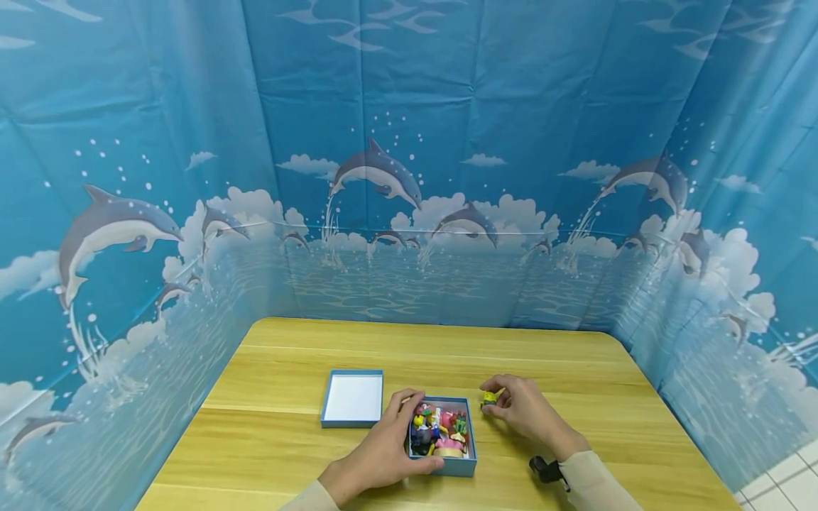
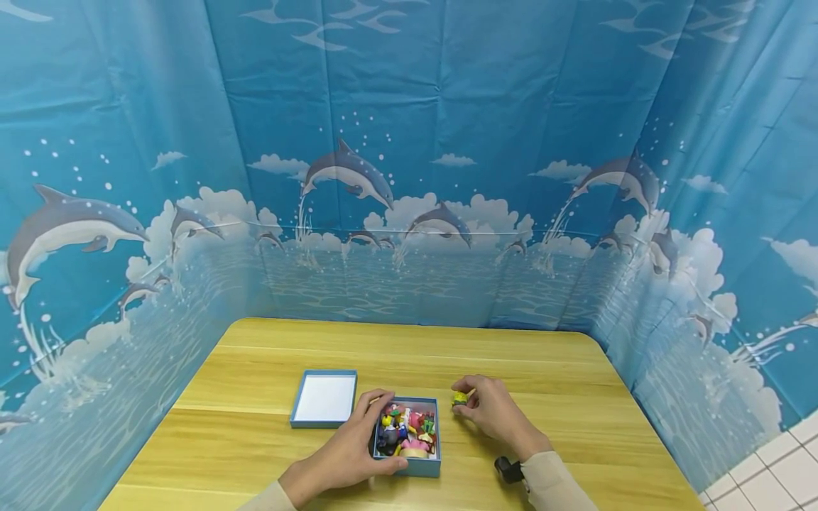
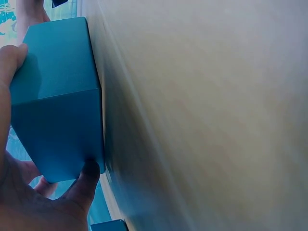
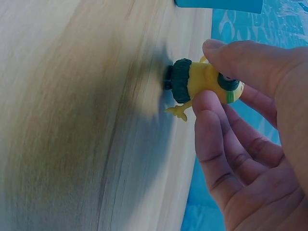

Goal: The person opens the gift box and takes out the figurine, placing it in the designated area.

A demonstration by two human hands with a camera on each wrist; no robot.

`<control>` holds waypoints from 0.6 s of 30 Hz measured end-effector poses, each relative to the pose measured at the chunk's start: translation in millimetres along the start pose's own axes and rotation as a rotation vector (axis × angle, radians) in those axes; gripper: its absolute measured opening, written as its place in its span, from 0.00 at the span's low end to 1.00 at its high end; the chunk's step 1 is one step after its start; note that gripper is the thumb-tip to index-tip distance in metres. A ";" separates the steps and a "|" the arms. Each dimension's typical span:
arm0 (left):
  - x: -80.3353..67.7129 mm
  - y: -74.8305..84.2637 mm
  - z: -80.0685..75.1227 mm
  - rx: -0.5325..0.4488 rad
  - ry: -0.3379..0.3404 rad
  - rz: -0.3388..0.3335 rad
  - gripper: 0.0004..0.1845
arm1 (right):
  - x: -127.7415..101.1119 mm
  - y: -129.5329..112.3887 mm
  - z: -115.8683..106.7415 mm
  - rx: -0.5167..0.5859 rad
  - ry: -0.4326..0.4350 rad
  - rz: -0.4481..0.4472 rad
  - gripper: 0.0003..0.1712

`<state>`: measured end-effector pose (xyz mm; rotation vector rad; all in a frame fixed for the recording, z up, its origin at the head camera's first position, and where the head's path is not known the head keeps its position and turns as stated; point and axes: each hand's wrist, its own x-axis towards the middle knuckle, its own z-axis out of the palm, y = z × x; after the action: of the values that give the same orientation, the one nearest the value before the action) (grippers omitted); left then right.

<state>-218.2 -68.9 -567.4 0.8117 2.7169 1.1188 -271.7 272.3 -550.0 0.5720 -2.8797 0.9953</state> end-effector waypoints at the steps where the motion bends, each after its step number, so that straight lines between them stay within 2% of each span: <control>1: -0.1 0.2 -0.2 -0.001 -0.001 0.001 0.65 | -0.2 -0.3 -0.1 0.000 0.000 0.003 0.19; 18: -0.9 1.5 -0.6 -0.005 -0.007 -0.007 0.65 | -4.7 -5.4 -3.5 -0.002 -0.025 -0.014 0.22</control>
<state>-217.0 -68.8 -566.1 0.8035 2.7081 1.1190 -265.7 272.0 -544.8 0.6075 -2.8938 0.9909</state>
